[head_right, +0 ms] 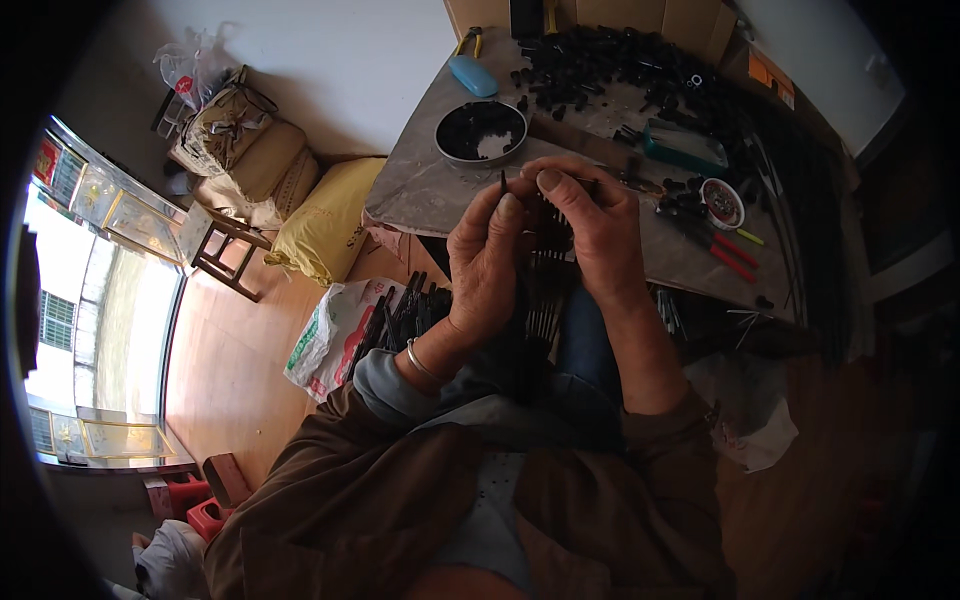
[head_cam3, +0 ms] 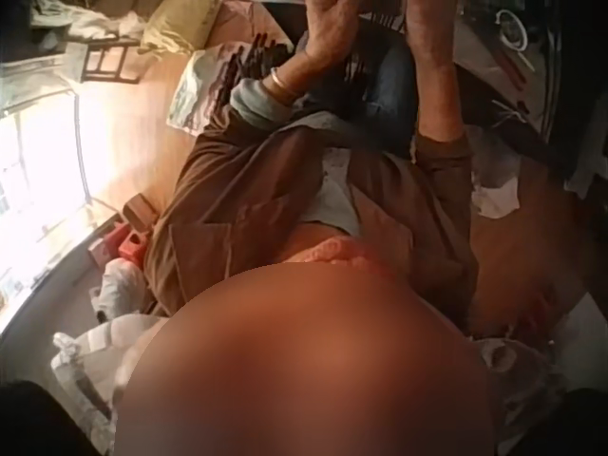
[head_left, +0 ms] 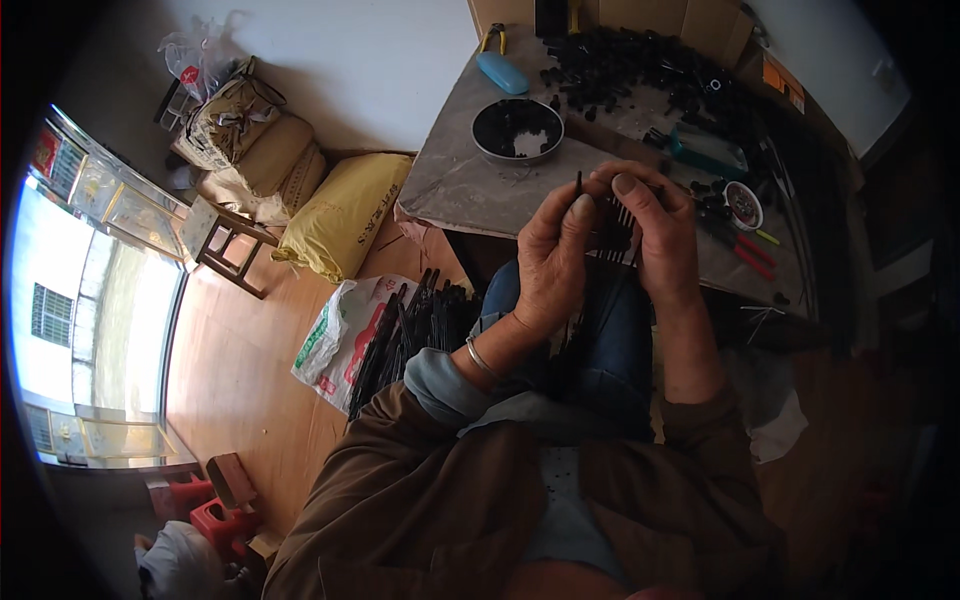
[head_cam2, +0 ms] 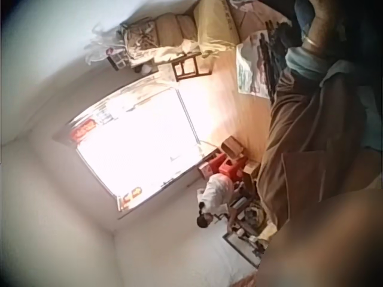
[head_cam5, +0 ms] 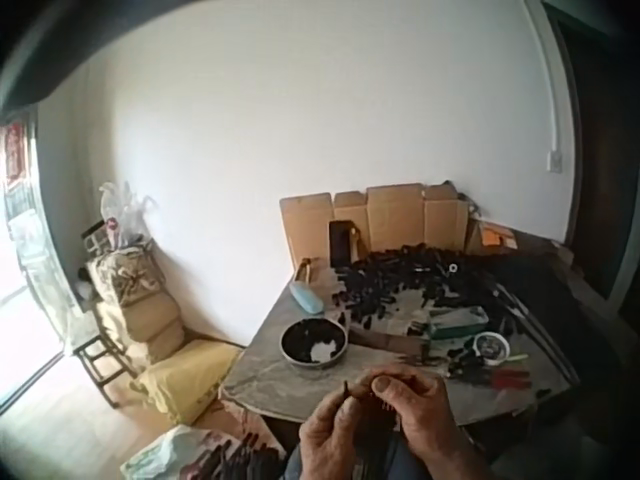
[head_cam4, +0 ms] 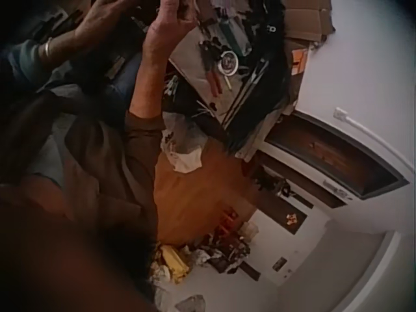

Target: Assembling umbrella ribs by attaching joints and wires using pliers.

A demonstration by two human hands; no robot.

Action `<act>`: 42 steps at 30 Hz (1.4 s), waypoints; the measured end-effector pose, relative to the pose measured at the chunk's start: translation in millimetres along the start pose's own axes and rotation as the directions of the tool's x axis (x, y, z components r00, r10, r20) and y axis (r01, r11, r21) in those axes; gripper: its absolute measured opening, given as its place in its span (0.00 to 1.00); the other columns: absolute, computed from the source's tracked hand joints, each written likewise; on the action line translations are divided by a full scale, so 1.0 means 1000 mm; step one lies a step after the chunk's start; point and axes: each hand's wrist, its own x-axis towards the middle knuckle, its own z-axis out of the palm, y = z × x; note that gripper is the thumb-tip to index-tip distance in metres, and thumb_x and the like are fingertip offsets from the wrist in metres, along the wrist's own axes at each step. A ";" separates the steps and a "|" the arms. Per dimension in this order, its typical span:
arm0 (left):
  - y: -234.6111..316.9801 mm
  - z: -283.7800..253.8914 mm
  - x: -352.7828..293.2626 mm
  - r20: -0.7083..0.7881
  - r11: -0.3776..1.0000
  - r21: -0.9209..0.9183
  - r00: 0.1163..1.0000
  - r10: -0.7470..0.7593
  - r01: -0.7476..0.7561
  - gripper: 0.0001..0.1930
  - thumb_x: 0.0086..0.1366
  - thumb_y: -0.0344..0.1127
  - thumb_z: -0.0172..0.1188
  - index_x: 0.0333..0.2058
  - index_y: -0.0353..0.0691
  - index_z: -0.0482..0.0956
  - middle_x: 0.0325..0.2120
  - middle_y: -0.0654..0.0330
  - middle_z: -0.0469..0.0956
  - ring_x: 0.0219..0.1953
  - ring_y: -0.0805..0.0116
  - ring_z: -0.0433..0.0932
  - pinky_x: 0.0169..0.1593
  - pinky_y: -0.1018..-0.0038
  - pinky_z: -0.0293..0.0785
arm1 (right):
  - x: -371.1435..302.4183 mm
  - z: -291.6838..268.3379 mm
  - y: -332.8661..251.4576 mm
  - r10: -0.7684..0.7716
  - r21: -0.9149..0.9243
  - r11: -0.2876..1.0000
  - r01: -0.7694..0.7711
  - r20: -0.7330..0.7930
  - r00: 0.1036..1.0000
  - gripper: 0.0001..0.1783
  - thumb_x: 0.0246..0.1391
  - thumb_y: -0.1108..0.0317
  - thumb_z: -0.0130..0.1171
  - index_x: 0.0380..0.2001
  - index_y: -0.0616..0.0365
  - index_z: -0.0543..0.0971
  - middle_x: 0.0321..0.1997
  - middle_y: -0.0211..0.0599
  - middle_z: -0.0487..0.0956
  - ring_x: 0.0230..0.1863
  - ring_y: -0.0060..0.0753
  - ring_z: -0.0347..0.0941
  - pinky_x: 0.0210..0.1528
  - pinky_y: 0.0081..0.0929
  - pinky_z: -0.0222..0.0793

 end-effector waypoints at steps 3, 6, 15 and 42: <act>-0.001 -0.003 0.002 0.010 1.000 0.007 1.000 -0.009 0.009 0.13 0.70 0.35 0.50 0.49 0.37 0.75 0.36 0.66 0.77 0.36 0.82 0.73 0.41 0.84 0.71 | -0.001 0.004 -0.002 -0.082 -0.076 0.994 0.082 0.013 0.997 0.10 0.58 0.70 0.54 0.38 0.65 0.80 0.37 0.36 0.80 0.40 0.25 0.76 0.47 0.21 0.69; 0.004 -0.003 0.003 0.002 0.998 0.032 0.999 -0.052 0.051 0.13 0.70 0.36 0.50 0.48 0.37 0.76 0.33 0.68 0.77 0.34 0.84 0.71 0.38 0.85 0.70 | -0.001 0.006 -0.002 -0.078 -0.087 0.993 0.076 -0.013 0.997 0.10 0.57 0.71 0.54 0.37 0.65 0.80 0.38 0.36 0.80 0.42 0.25 0.75 0.49 0.21 0.67; 0.005 -0.004 0.004 0.043 0.997 -0.011 0.996 -0.073 0.074 0.13 0.71 0.37 0.49 0.46 0.37 0.76 0.29 0.71 0.75 0.31 0.86 0.69 0.34 0.87 0.67 | 0.000 0.009 -0.002 -0.230 -0.256 0.943 0.214 -0.034 0.973 0.06 0.56 0.73 0.56 0.33 0.62 0.81 0.38 0.31 0.79 0.40 0.19 0.74 0.44 0.18 0.69; 0.006 -0.006 0.003 0.041 0.991 -0.014 0.990 -0.132 0.133 0.13 0.71 0.39 0.49 0.45 0.38 0.76 0.29 0.73 0.73 0.29 0.87 0.65 0.31 0.88 0.62 | -0.002 0.012 0.002 -0.207 -0.229 0.954 0.192 -0.042 0.977 0.05 0.56 0.73 0.56 0.33 0.62 0.80 0.37 0.30 0.79 0.38 0.18 0.73 0.44 0.18 0.68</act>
